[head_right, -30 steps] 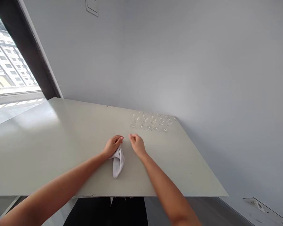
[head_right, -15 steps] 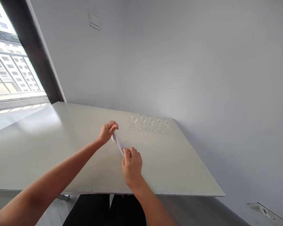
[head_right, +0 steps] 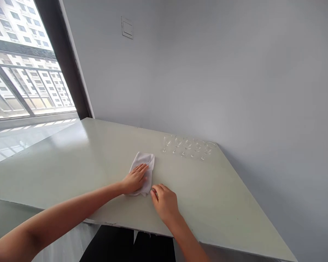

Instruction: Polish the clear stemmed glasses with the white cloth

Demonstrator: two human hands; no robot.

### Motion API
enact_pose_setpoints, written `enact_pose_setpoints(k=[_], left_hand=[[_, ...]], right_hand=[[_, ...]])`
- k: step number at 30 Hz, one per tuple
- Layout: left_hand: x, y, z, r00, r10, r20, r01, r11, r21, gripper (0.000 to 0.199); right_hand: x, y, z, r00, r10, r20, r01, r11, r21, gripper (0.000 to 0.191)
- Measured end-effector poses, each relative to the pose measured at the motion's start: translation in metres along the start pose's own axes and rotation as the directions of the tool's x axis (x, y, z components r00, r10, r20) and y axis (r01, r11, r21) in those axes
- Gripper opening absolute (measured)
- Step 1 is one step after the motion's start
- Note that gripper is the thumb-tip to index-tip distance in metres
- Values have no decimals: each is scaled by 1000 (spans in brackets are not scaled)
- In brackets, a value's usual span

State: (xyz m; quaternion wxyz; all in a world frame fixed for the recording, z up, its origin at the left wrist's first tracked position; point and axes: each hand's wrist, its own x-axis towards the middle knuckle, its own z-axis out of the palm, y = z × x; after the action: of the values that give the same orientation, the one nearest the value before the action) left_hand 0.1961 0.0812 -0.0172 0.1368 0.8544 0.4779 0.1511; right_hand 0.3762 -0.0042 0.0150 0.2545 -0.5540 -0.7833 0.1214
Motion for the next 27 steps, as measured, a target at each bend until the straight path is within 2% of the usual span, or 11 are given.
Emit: enact_pose_setpoints(k=[3, 7, 11, 14, 17, 20, 24, 27], left_hand=[[29, -15, 8, 995, 84, 45, -86, 995, 58, 61], [79, -48, -3, 976, 161, 145, -175, 980, 92, 69], [114, -95, -20, 986, 48, 161, -65, 992, 104, 69], [122, -140, -38, 991, -62, 119, 47, 991, 127, 68], [111, -185, -62, 978, -196, 64, 185, 972, 148, 67], [85, -225, -89, 941, -337, -2, 333, 929, 158, 66], [33, -263, -127, 853, -512, -100, 522, 839, 152, 66], [-14, -274, -154, 766, -620, -171, 641, 757, 126, 64]], right_hand=[[-1, 7, 10, 998, 45, 49, -50, 994, 102, 21], [-1, 12, 18, 995, 92, 41, -99, 976, 192, 24], [-2, 15, 18, 995, 92, 46, -100, 968, 231, 24], [-3, 16, 18, 995, 88, 49, -97, 970, 222, 25], [-3, 15, 19, 996, 83, 43, -90, 974, 206, 27], [-2, 16, 20, 997, 68, 34, -74, 977, 201, 27], [-2, 20, 23, 998, 49, 32, -54, 981, 187, 27], [-3, 22, 24, 998, 40, 43, -46, 984, 171, 27]])
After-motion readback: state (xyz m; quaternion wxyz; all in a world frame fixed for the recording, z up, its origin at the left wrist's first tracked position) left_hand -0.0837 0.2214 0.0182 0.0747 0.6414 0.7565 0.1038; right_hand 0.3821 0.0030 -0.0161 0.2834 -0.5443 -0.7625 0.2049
